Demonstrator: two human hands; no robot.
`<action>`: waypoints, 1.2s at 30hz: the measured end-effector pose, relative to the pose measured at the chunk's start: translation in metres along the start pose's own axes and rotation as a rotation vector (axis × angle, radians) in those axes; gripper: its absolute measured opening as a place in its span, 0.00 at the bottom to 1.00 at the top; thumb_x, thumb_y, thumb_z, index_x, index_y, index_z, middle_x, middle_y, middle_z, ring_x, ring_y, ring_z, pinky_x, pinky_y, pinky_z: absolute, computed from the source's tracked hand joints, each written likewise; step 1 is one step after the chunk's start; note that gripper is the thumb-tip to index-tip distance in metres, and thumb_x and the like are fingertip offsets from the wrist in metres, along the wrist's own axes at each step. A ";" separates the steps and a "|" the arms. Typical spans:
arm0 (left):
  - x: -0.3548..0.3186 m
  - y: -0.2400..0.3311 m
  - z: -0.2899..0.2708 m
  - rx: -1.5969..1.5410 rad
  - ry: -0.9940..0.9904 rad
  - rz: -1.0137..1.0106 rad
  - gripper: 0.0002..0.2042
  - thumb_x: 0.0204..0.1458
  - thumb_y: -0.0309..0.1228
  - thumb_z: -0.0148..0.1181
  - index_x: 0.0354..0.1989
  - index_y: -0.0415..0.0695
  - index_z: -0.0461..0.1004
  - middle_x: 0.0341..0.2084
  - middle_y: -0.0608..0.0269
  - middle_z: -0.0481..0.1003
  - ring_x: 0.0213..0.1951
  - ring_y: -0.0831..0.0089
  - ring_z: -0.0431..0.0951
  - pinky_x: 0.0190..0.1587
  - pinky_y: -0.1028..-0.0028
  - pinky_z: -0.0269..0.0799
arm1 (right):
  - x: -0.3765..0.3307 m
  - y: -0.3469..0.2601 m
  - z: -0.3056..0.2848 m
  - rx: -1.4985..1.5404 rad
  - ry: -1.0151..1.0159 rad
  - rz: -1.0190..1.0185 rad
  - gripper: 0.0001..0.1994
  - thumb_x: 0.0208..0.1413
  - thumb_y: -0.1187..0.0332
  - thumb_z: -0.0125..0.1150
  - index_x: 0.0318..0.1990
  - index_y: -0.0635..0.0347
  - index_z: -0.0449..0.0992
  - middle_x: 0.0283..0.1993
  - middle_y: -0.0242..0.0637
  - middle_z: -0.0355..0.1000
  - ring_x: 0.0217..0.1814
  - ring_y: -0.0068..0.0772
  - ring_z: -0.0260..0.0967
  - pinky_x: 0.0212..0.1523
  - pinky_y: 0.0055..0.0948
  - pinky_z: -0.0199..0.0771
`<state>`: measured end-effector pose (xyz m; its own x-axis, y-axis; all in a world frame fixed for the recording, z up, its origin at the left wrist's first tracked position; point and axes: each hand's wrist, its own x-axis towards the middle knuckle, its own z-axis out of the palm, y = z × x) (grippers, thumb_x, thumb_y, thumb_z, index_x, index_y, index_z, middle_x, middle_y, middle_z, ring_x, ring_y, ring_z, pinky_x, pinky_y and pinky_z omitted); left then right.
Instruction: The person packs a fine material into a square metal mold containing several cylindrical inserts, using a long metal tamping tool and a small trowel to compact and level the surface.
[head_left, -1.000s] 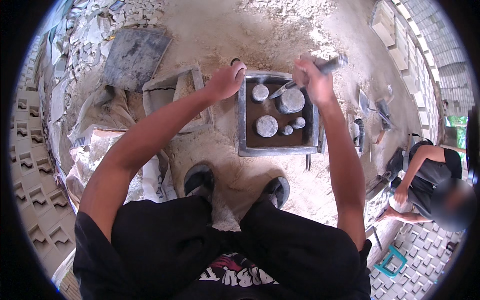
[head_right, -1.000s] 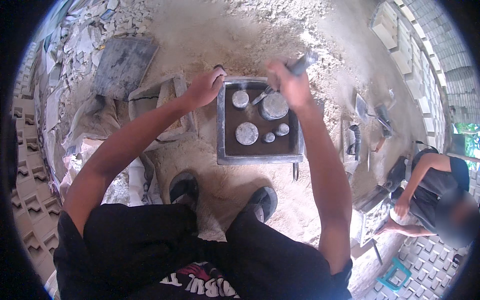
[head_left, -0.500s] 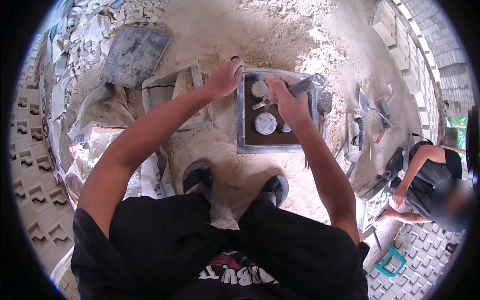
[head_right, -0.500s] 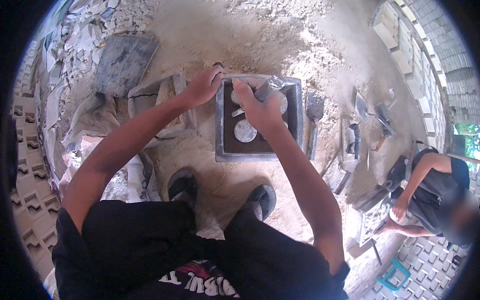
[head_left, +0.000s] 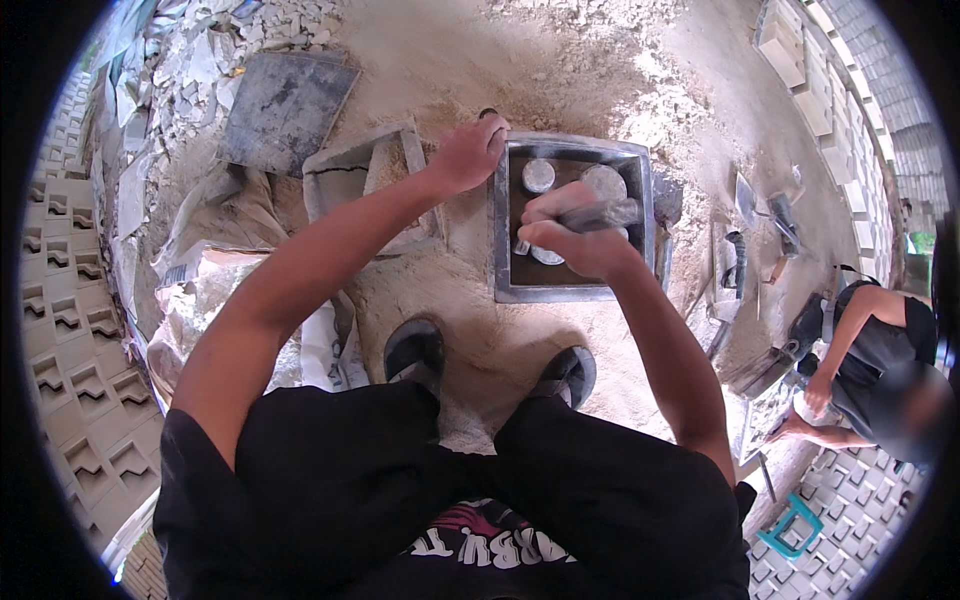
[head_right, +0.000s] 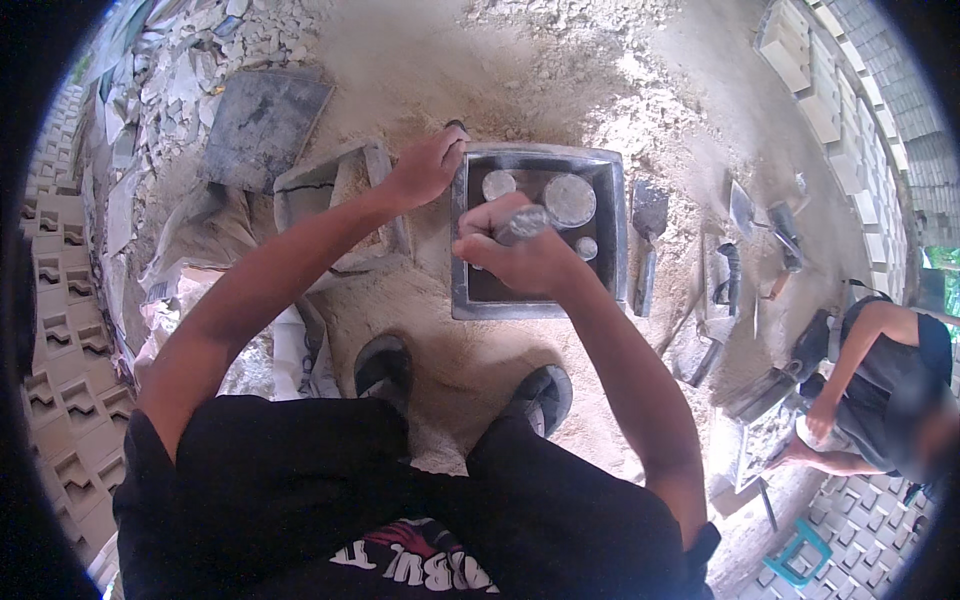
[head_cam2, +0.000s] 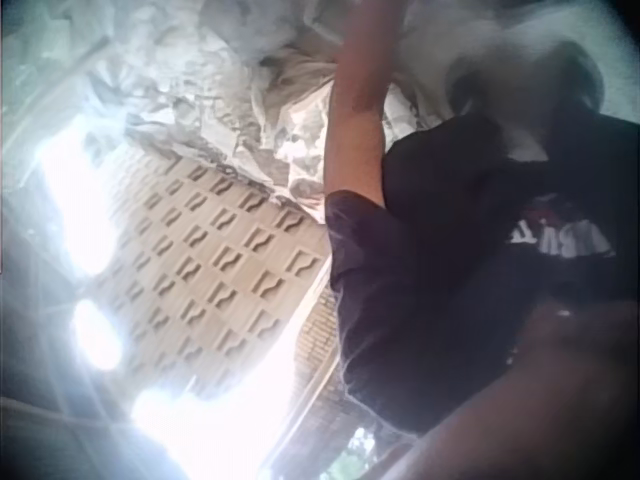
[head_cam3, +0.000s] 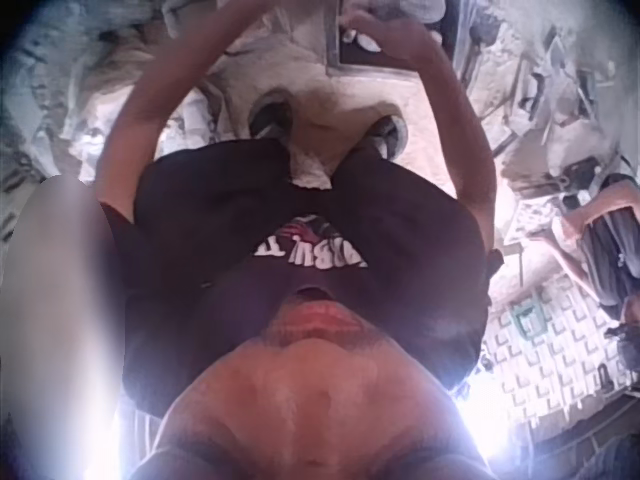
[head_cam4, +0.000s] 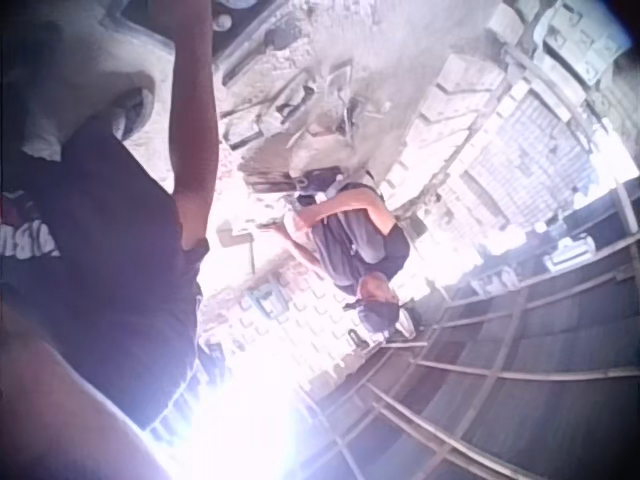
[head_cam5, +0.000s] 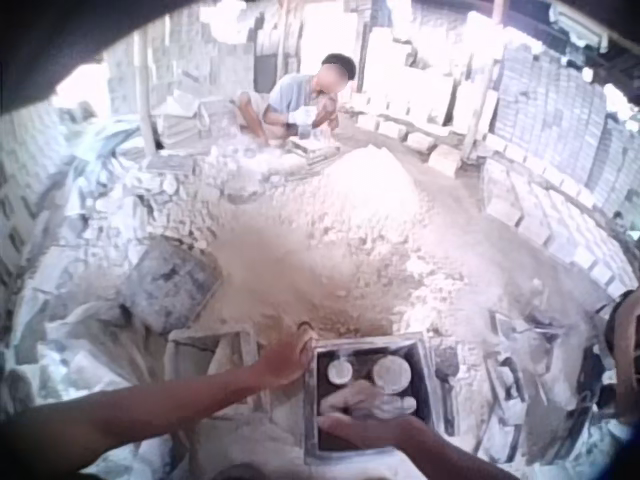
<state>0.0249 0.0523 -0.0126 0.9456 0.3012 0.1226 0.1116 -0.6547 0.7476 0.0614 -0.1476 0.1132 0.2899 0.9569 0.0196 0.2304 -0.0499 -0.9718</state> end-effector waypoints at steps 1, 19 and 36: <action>0.002 -0.001 0.002 -0.002 -0.001 0.015 0.11 0.61 0.36 0.45 0.44 0.45 0.71 0.36 0.50 0.77 0.42 0.50 0.76 0.45 0.54 0.69 | 0.001 0.009 0.000 0.050 -0.001 0.034 0.11 0.54 0.70 0.58 0.21 0.60 0.69 0.21 0.23 0.65 0.24 0.18 0.59 0.26 0.25 0.60; 0.003 -0.016 0.009 -0.201 -0.016 0.088 0.12 0.61 0.35 0.46 0.47 0.43 0.70 0.36 0.47 0.77 0.41 0.48 0.77 0.43 0.56 0.70 | 0.062 0.026 -0.011 0.534 0.147 0.045 0.09 0.55 0.69 0.58 0.25 0.62 0.75 0.19 0.23 0.64 0.20 0.14 0.57 0.20 0.22 0.53; 0.004 -0.015 0.001 -0.170 -0.084 0.051 0.11 0.62 0.34 0.46 0.47 0.43 0.71 0.32 0.46 0.76 0.37 0.47 0.76 0.39 0.59 0.70 | 0.044 -0.001 -0.018 0.317 0.298 0.141 0.11 0.58 0.69 0.56 0.25 0.62 0.75 0.20 0.20 0.62 0.21 0.12 0.54 0.22 0.19 0.51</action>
<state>0.0274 0.0623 -0.0239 0.9717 0.2071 0.1139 0.0161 -0.5388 0.8423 0.0905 -0.1104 0.1191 0.5634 0.8206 -0.0962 -0.1126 -0.0390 -0.9929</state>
